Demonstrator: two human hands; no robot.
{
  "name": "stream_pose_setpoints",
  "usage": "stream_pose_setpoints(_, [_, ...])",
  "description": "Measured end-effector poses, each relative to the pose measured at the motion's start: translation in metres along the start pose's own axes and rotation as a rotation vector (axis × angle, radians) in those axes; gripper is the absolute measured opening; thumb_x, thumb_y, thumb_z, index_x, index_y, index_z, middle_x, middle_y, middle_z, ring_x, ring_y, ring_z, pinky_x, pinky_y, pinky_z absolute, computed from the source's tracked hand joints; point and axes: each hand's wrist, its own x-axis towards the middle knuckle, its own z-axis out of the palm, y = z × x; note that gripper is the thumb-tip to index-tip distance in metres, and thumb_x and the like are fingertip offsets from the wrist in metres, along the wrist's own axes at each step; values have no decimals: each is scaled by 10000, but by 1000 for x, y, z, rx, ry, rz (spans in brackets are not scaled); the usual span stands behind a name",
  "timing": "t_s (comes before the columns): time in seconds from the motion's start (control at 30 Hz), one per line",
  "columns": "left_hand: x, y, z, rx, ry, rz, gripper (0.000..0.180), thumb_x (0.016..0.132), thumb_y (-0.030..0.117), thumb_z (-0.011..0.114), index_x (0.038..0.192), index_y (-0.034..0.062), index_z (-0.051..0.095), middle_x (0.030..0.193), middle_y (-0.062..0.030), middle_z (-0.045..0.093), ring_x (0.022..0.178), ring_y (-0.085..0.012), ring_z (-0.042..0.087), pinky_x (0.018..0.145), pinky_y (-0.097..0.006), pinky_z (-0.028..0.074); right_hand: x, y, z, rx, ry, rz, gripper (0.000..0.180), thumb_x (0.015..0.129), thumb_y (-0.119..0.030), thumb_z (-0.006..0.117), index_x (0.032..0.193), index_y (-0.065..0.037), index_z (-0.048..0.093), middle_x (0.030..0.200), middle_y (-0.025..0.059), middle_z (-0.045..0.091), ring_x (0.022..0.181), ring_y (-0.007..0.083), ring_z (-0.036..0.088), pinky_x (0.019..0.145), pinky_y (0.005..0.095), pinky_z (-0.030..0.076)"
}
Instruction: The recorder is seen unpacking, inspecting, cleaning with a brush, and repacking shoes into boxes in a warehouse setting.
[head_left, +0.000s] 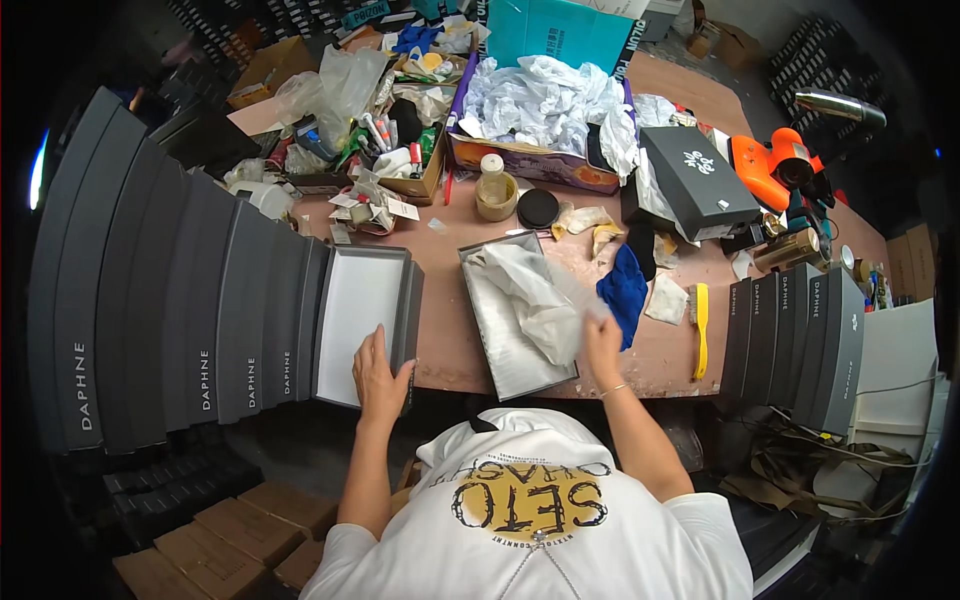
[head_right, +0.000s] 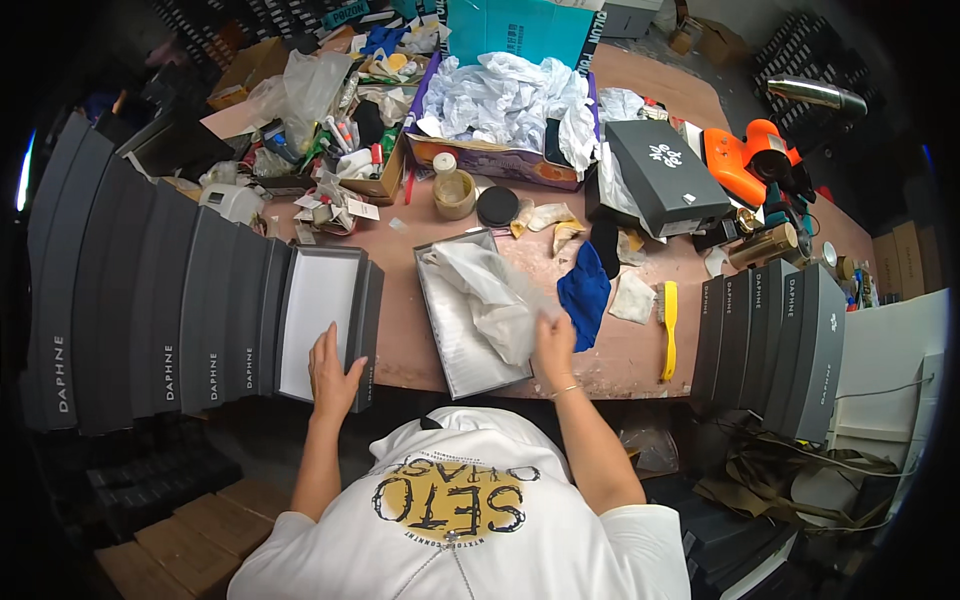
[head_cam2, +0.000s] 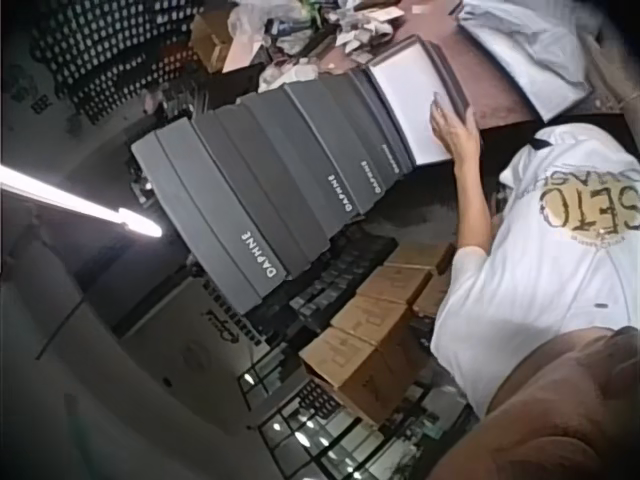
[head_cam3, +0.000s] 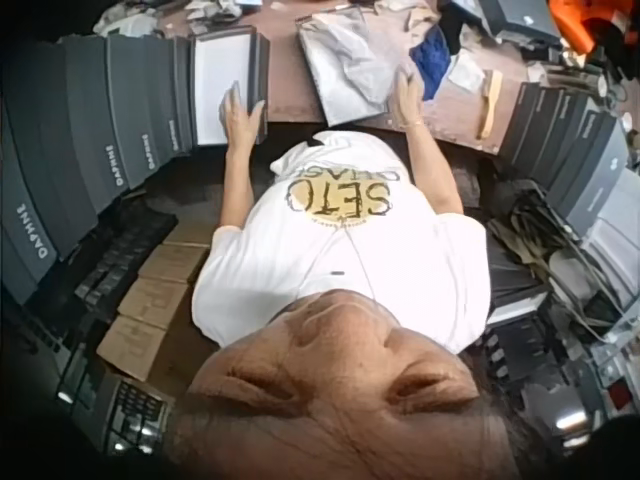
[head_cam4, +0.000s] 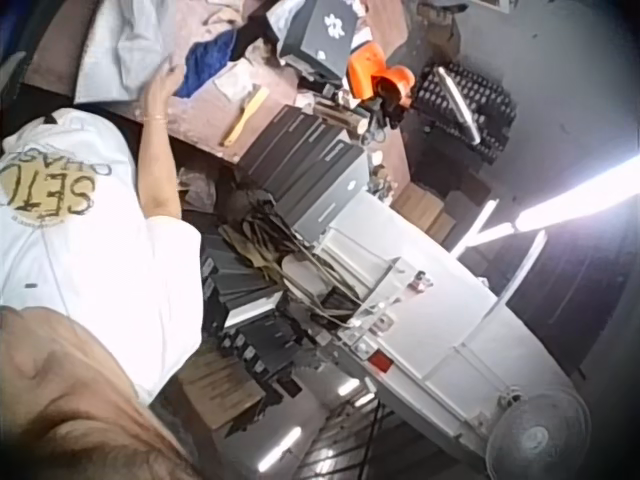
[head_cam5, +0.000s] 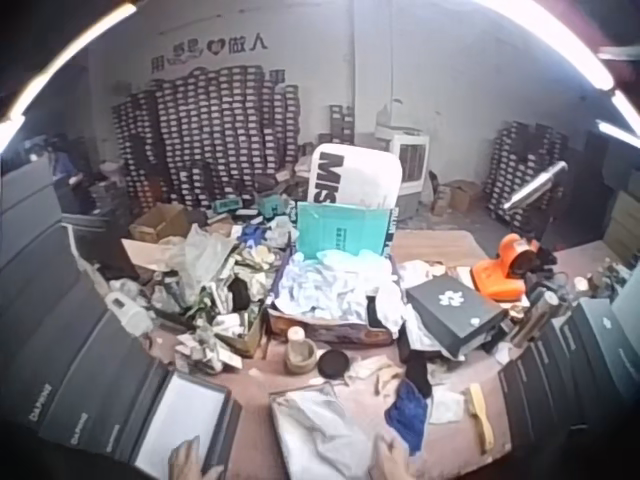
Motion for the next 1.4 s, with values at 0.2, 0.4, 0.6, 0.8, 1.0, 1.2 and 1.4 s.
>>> stream_pose_setpoints(0.2, [11, 66, 58, -496, -442, 294, 377, 802, 154, 668, 1138, 5, 585, 1175, -183, 565, 1182, -366, 482, 993, -417, 395, -37, -48, -73, 489, -989, 421, 209, 898, -131, 571, 1062, -7, 608, 912, 94, 643, 794, 161, 630, 673, 304, 532])
stream_pose_setpoints(0.4, [-11, 96, 110, -83, -581, 469, 460, 728, 271, 740, 1123, 72, 613, 1214, -131, 531, 1284, -290, 385, 1054, -648, 146, 17, -73, 71, -317, -382, -617, 490, 851, -87, 565, 1297, 40, 406, 1128, 307, 570, 1087, 402, 551, 928, 415, 447])
stream_pose_setpoints(0.6, [-14, 86, 105, -172, -621, 375, 428, 752, 256, 736, 1111, 59, 610, 1239, -133, 515, 1282, -292, 397, 1058, -645, 167, 76, -29, 113, -584, -500, -440, 697, 754, -77, 620, 1338, 80, 272, 969, 307, 616, 877, 445, 607, 772, 499, 482])
stream_pose_setpoints(0.8, [-8, 90, 88, -1390, -348, -443, 658, 855, 445, 650, 1344, 67, 425, 1315, -107, 487, 1251, -242, 437, 1012, -358, 382, 28, -75, 46, 81, -441, -371, 780, 772, -70, 622, 1419, 61, 207, 938, 204, 634, 841, 327, 630, 766, 380, 492])
stream_pose_setpoints(1.0, [7, 114, 74, -1872, -581, -751, 480, 911, 277, 572, 1312, 39, 460, 1173, -67, 586, 1061, -167, 581, 915, -318, 469, -44, -151, -28, 64, -368, -628, 500, 763, -112, 705, 1210, 18, 524, 1051, 182, 579, 969, 294, 583, 825, 347, 467])
stream_pose_setpoints(1.2, [17, 68, 40, -1021, -977, -115, 431, 839, 171, 678, 1228, 19, 570, 1120, -95, 642, 1011, -128, 594, 890, -290, 464, -32, -171, -111, 57, -728, -604, 685, 721, -386, 757, 1242, -11, 518, 1114, 157, 604, 989, 274, 595, 860, 342, 456])
stream_pose_setpoints(1.4, [15, 71, 22, -1129, -1086, -142, 475, 882, 232, 659, 1282, 21, 514, 1160, -64, 606, 1032, -150, 578, 942, -294, 435, -65, -132, -135, 119, -702, -294, 559, 850, -429, 586, 1191, 13, 561, 1058, 132, 641, 972, 218, 607, 864, 332, 460])
